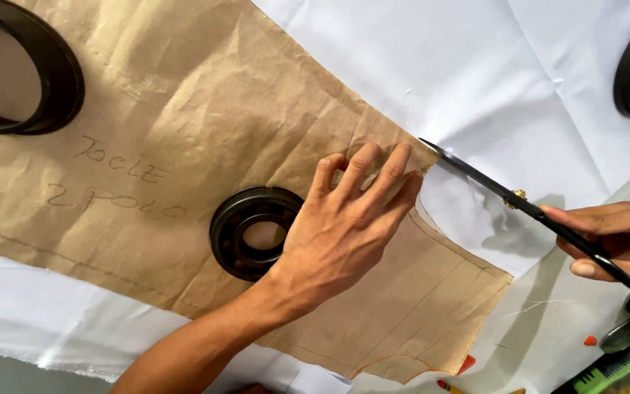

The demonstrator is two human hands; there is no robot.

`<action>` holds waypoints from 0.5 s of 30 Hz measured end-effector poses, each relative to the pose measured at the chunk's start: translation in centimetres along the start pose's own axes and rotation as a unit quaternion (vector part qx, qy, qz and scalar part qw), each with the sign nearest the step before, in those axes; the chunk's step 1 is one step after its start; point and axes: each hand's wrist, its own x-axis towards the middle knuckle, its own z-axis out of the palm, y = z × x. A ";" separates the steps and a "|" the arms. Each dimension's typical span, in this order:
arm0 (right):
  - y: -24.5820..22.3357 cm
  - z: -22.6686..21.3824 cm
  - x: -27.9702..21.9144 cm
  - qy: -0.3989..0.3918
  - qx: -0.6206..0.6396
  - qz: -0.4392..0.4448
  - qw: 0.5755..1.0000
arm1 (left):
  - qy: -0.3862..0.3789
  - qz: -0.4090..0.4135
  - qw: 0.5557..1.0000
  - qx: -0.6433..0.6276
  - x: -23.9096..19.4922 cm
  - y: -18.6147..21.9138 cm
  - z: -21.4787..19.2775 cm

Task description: Marking a pattern on white fabric using a template, ruler, and pencil, then cutting the fabric with scissors.

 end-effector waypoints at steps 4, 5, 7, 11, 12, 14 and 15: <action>-0.9 0.6 0.3 0.014 -0.017 0.025 0.999 | 0.003 -0.001 1.000 0.005 0.1 -0.1 -0.1; -1.0 0.6 0.2 0.013 -0.030 0.028 0.999 | 0.005 0.000 1.000 0.001 0.0 0.0 -0.1; -0.7 0.3 -0.1 0.013 -0.044 0.030 0.998 | 0.007 0.001 1.000 -0.002 -0.1 0.0 0.0; -0.3 -0.4 -0.7 0.033 -0.071 0.066 0.995 | 0.010 0.002 1.000 -0.004 -0.1 0.0 0.1; -0.5 -0.3 -0.7 0.036 -0.073 0.068 0.994 | 0.009 0.000 1.000 -0.003 -0.1 0.0 0.1; -1.1 0.4 0.4 0.015 -0.049 0.026 0.998 | 0.014 0.000 1.000 -0.006 -0.1 0.0 0.1; -1.4 0.8 0.9 -0.005 -0.024 -0.017 1.000 | 0.020 0.002 1.000 -0.008 -0.1 -0.1 0.0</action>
